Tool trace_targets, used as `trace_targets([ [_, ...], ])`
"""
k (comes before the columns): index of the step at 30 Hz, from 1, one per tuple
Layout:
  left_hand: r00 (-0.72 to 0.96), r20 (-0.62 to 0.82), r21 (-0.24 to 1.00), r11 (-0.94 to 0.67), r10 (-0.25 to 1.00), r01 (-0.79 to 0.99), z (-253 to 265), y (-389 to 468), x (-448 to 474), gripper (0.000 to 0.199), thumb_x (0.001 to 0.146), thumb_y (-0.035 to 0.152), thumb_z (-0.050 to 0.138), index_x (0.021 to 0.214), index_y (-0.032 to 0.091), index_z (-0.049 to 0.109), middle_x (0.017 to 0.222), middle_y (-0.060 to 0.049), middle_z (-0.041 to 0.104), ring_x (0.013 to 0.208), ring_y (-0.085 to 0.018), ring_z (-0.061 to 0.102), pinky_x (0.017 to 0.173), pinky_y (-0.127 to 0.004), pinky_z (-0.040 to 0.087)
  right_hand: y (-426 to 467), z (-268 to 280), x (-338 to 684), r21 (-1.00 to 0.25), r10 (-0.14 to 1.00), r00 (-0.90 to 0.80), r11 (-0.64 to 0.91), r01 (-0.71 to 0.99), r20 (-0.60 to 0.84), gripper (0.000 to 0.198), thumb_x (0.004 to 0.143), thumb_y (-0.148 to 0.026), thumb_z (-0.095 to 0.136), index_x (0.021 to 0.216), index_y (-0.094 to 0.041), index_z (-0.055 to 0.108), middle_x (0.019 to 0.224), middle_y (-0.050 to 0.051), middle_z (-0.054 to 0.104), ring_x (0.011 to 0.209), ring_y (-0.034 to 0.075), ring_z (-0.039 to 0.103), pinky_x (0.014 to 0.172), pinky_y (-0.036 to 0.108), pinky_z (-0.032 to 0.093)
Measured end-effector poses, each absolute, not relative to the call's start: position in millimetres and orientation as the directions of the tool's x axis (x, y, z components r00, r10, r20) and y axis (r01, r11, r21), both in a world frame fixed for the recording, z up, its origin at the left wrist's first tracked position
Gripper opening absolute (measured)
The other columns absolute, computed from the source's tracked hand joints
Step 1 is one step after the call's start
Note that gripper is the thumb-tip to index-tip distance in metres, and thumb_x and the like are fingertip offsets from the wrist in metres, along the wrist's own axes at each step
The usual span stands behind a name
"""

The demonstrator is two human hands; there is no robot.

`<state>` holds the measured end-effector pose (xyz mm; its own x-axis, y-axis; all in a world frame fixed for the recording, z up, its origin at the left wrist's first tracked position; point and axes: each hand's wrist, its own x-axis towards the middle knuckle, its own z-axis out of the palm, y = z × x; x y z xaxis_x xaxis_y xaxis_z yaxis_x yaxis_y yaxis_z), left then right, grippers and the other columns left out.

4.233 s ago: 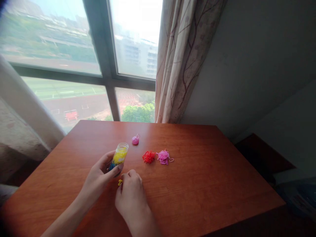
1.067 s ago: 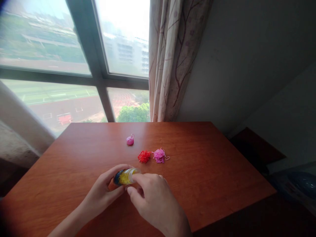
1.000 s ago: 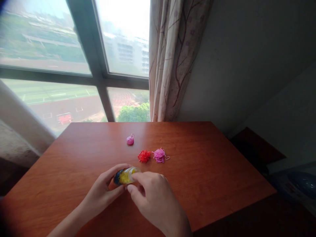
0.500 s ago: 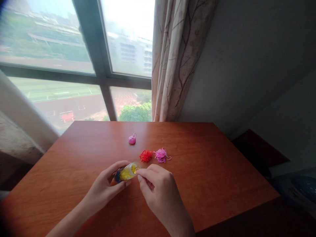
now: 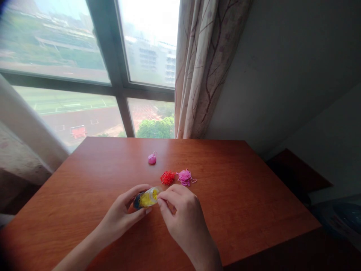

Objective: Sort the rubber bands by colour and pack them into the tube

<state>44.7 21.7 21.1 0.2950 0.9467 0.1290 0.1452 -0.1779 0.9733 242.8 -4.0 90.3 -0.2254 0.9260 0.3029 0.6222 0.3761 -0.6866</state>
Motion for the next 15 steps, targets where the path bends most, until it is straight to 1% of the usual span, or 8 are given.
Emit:
trace_targets([
  [5,0.289,0.111,0.978,-0.156,0.951,0.137,22.6,21.2,45.6,0.037,0.075,0.019,0.069,0.112,0.018,0.065,0.107,-0.006,0.072,0.097,-0.022,0.067,0.089,-0.031,0.054,-4.7,89.5,241.3,-0.699,0.927,-0.206,0.371,0.611,0.313,0.017,0.091,-0.02,0.056,0.086,-0.022,0.072,0.082,0.002,0.064,0.078,0.015,0.06,0.07,0.025,0.046],
  [9,0.259,0.081,0.989,-0.11,0.963,0.1,20.2,24.1,43.2,0.039,0.076,0.023,0.071,0.114,0.018,0.064,0.11,-0.007,0.071,0.099,-0.023,0.066,0.089,-0.031,0.053,-2.4,89.0,246.7,-0.745,0.933,-0.152,0.354,0.565,0.327,0.018,0.092,-0.02,0.054,0.087,-0.021,0.071,0.084,0.003,0.066,0.074,0.014,0.061,0.067,0.024,0.047],
  [12,0.189,0.038,0.999,-0.044,0.981,0.025,20.2,28.0,40.4,0.044,0.078,0.031,0.072,0.118,0.017,0.061,0.113,-0.008,0.07,0.103,-0.023,0.065,0.09,-0.031,0.053,6.2,77.5,255.6,-0.764,0.949,-0.03,0.27,0.586,0.313,0.019,0.092,-0.021,0.051,0.092,-0.021,0.07,0.089,0.004,0.069,0.078,0.016,0.063,0.069,0.025,0.049],
  [14,0.126,0.008,1.0,-0.006,0.992,-0.021,21.8,30.2,38.8,0.05,0.076,0.036,0.075,0.119,0.017,0.059,0.112,-0.008,0.07,0.103,-0.024,0.066,0.088,-0.031,0.053,14.2,62.3,260.5,-0.745,0.959,0.051,0.184,0.641,0.28,0.021,0.091,-0.02,0.05,0.096,-0.019,0.07,0.093,0.006,0.069,0.078,0.017,0.064,0.069,0.027,0.05],
  [15,0.101,-0.007,0.999,0.01,0.995,-0.033,22.9,30.9,38.3,0.052,0.074,0.038,0.077,0.119,0.017,0.059,0.112,-0.009,0.07,0.103,-0.024,0.066,0.087,-0.031,0.054,18.1,53.2,261.7,-0.728,0.966,0.068,0.141,0.67,0.25,0.022,0.089,-0.019,0.049,0.097,-0.018,0.07,0.091,0.007,0.07,0.077,0.018,0.064,0.067,0.027,0.05],
])
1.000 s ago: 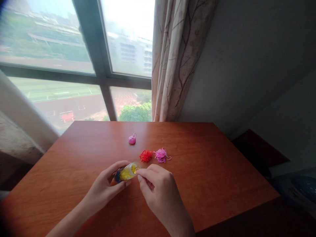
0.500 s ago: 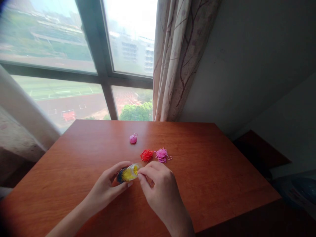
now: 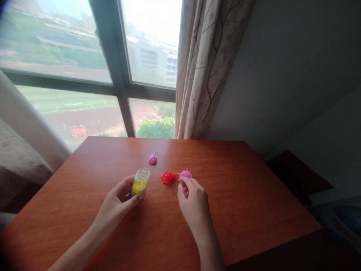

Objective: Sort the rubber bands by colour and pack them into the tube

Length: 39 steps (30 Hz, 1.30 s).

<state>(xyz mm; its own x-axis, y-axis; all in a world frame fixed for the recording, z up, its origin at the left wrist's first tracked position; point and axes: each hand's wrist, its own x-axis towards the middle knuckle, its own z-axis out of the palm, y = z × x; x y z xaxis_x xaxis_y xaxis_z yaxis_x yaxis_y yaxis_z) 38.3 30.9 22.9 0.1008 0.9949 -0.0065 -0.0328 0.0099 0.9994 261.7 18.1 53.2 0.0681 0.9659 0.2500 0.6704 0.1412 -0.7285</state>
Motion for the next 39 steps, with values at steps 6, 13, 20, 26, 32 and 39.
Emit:
trace_targets([
  [6,0.059,-0.019,0.999,0.021,0.998,-0.025,27.8,31.2,38.1,0.054,0.072,0.043,0.078,0.116,0.016,0.061,0.109,-0.008,0.072,0.099,-0.024,0.068,0.085,-0.031,0.055,32.6,8.2,248.0,-0.677,0.988,0.081,0.029,0.736,0.13,0.027,0.082,-0.015,0.052,0.105,-0.014,0.067,0.092,0.009,0.069,0.067,0.016,0.062,0.066,0.028,0.052],
  [13,0.076,0.003,1.0,-0.002,0.997,-0.02,26.1,31.3,37.4,0.051,0.073,0.041,0.077,0.116,0.017,0.061,0.107,-0.007,0.072,0.096,-0.022,0.068,0.082,-0.028,0.054,44.8,-1.2,227.5,-0.573,0.978,0.123,-0.004,0.819,0.169,0.04,0.086,-0.027,0.057,0.121,-0.008,0.058,0.115,0.019,0.064,0.1,0.027,0.062,0.09,0.038,0.048],
  [20,0.117,0.021,0.999,-0.016,0.993,-0.04,23.7,30.4,35.2,0.049,0.077,0.038,0.074,0.119,0.018,0.059,0.111,-0.008,0.07,0.1,-0.023,0.066,0.085,-0.03,0.053,56.6,7.2,209.4,-0.414,0.976,0.157,-0.082,0.906,0.148,0.041,0.085,-0.035,0.064,0.115,-0.006,0.059,0.11,0.02,0.063,0.106,0.032,0.058,0.092,0.04,0.045],
  [26,0.146,0.021,0.999,-0.015,0.989,-0.047,27.7,29.5,33.9,0.047,0.078,0.037,0.075,0.118,0.018,0.059,0.112,-0.006,0.07,0.1,-0.021,0.065,0.085,-0.026,0.052,64.8,17.7,196.5,-0.295,0.978,0.162,-0.116,0.949,0.135,0.039,0.087,-0.037,0.062,0.109,-0.005,0.06,0.106,0.02,0.061,0.103,0.032,0.058,0.088,0.039,0.047],
  [32,0.171,0.02,0.998,-0.01,0.985,-0.059,29.8,28.7,33.7,0.046,0.079,0.035,0.074,0.119,0.019,0.059,0.114,-0.006,0.069,0.102,-0.02,0.064,0.086,-0.026,0.05,75.6,22.4,186.6,-0.162,0.981,0.173,-0.157,0.974,0.089,0.034,0.09,-0.039,0.057,0.105,-0.008,0.063,0.104,0.018,0.06,0.095,0.03,0.062,0.074,0.035,0.051],
  [39,0.194,0.026,0.999,-0.018,0.981,-0.044,29.5,27.6,33.8,0.045,0.078,0.031,0.075,0.118,0.019,0.06,0.114,-0.005,0.069,0.1,-0.019,0.063,0.086,-0.024,0.049,88.5,19.1,175.3,-0.068,0.985,0.157,-0.153,0.986,0.075,0.03,0.094,-0.039,0.053,0.106,-0.012,0.059,0.103,0.017,0.059,0.086,0.029,0.067,0.064,0.034,0.053],
])
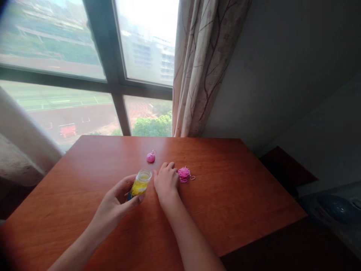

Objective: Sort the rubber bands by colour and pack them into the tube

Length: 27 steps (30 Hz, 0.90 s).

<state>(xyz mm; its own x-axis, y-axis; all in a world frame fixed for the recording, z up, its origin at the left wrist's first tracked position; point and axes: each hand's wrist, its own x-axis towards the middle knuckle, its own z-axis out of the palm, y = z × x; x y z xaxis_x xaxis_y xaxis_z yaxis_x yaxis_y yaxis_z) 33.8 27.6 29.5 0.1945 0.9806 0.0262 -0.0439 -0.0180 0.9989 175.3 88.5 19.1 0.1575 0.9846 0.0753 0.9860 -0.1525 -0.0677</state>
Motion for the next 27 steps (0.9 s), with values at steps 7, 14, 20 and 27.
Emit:
trace_targets([
  [7,0.195,0.048,0.998,-0.039,0.98,-0.051,29.0,28.5,34.3,0.043,0.08,0.031,0.073,0.119,0.02,0.059,0.115,-0.004,0.069,0.103,-0.019,0.063,0.088,-0.024,0.05,93.9,5.8,173.2,-0.077,0.99,0.113,-0.107,0.991,0.081,0.019,0.1,-0.026,0.042,0.103,-0.018,0.058,0.102,0.012,0.061,0.085,0.024,0.069,0.063,0.029,0.052],
  [14,0.163,0.052,0.998,-0.047,0.985,-0.036,28.9,29.3,33.2,0.044,0.078,0.032,0.075,0.118,0.019,0.06,0.112,-0.006,0.07,0.1,-0.019,0.064,0.085,-0.025,0.05,97.1,-1.2,179.3,-0.193,0.994,0.078,-0.063,0.979,0.071,0.023,0.099,-0.012,0.037,0.099,-0.016,0.059,0.097,0.012,0.064,0.084,0.022,0.07,0.066,0.028,0.051],
  [20,0.158,0.042,0.999,-0.038,0.987,-0.03,26.0,30.5,31.6,0.044,0.078,0.033,0.074,0.117,0.019,0.06,0.109,-0.005,0.069,0.099,-0.019,0.064,0.085,-0.025,0.05,102.5,-7.2,189.7,-0.463,0.987,0.131,-0.074,0.883,0.092,0.015,0.097,-0.017,0.046,0.09,-0.015,0.059,0.093,0.014,0.066,0.084,0.023,0.067,0.069,0.028,0.046],
  [27,0.168,0.022,0.999,-0.018,0.986,-0.027,26.9,29.7,31.0,0.046,0.077,0.031,0.075,0.119,0.02,0.059,0.11,-0.004,0.069,0.099,-0.019,0.064,0.084,-0.024,0.049,94.9,-15.1,214.4,-0.905,0.981,0.18,-0.014,0.426,0.069,0.032,0.095,-0.043,0.044,0.072,-0.022,0.046,0.06,-0.003,0.05,0.054,0.012,0.051,0.049,0.021,0.036],
])
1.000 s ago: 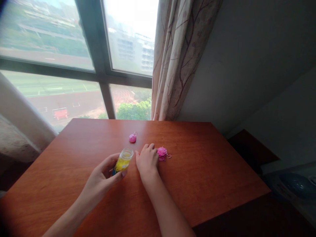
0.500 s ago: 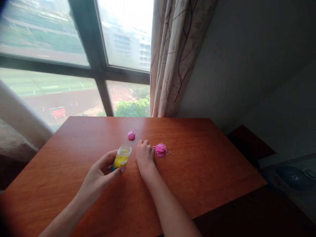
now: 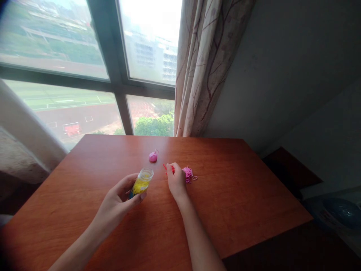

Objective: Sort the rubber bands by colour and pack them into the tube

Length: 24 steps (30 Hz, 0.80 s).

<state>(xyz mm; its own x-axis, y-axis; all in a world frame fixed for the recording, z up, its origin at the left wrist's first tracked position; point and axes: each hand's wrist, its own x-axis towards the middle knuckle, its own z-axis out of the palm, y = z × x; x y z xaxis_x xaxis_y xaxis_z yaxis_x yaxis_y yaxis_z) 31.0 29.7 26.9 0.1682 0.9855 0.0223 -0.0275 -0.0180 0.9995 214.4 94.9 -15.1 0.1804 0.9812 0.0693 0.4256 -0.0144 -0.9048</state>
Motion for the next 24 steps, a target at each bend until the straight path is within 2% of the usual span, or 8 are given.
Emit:
trace_targets([
  [4,0.176,0.013,1.0,-0.012,0.984,-0.009,26.7,29.8,32.0,0.047,0.077,0.033,0.074,0.119,0.019,0.059,0.112,-0.006,0.069,0.099,-0.02,0.064,0.085,-0.025,0.049,82.7,-10.3,217.2,-0.999,0.987,0.16,-0.011,0.031,-0.006,0.041,0.091,-0.06,0.042,0.072,-0.024,0.037,0.055,-0.01,0.032,0.039,0.007,0.029,0.037,0.018,0.024],
  [9,0.242,0.014,0.997,-0.033,0.97,0.077,25.4,28.6,34.6,0.042,0.079,0.032,0.07,0.117,0.017,0.06,0.111,-0.007,0.069,0.099,-0.022,0.064,0.086,-0.028,0.05,73.0,4.2,220.9,-0.951,0.997,0.069,-0.009,-0.308,-0.032,0.046,0.083,-0.061,0.058,0.07,-0.023,0.036,0.056,-0.011,0.035,0.038,0.003,0.022,0.035,0.017,0.018],
  [15,0.349,0.082,0.958,-0.17,0.934,0.231,28.4,25.5,39.0,0.036,0.077,0.017,0.063,0.113,0.018,0.063,0.105,-0.004,0.07,0.096,-0.021,0.064,0.086,-0.028,0.05,68.7,7.5,222.1,-0.849,1.0,0.013,-0.003,-0.528,-0.012,0.043,0.083,-0.05,0.069,0.069,-0.021,0.041,0.058,-0.01,0.04,0.039,0.002,0.024,0.035,0.015,0.017],
  [18,0.345,0.089,0.945,-0.189,0.934,0.267,28.3,26.9,38.1,0.035,0.078,0.017,0.062,0.113,0.019,0.063,0.104,-0.003,0.07,0.094,-0.02,0.065,0.084,-0.026,0.049,67.5,7.1,225.2,-0.776,1.0,-0.017,-0.031,-0.63,-0.026,0.039,0.082,-0.044,0.072,0.07,-0.02,0.044,0.061,-0.009,0.045,0.039,0.002,0.025,0.035,0.015,0.018],
  [24,0.346,0.09,0.939,-0.195,0.934,0.282,25.5,27.7,38.0,0.034,0.079,0.018,0.062,0.113,0.018,0.062,0.101,-0.002,0.071,0.09,-0.019,0.065,0.08,-0.024,0.05,67.9,3.1,228.8,-0.604,0.986,-0.149,-0.166,-0.78,-0.079,0.03,0.084,-0.039,0.071,0.077,-0.019,0.05,0.057,-0.011,0.038,0.039,0.002,0.018,0.034,0.013,0.015],
])
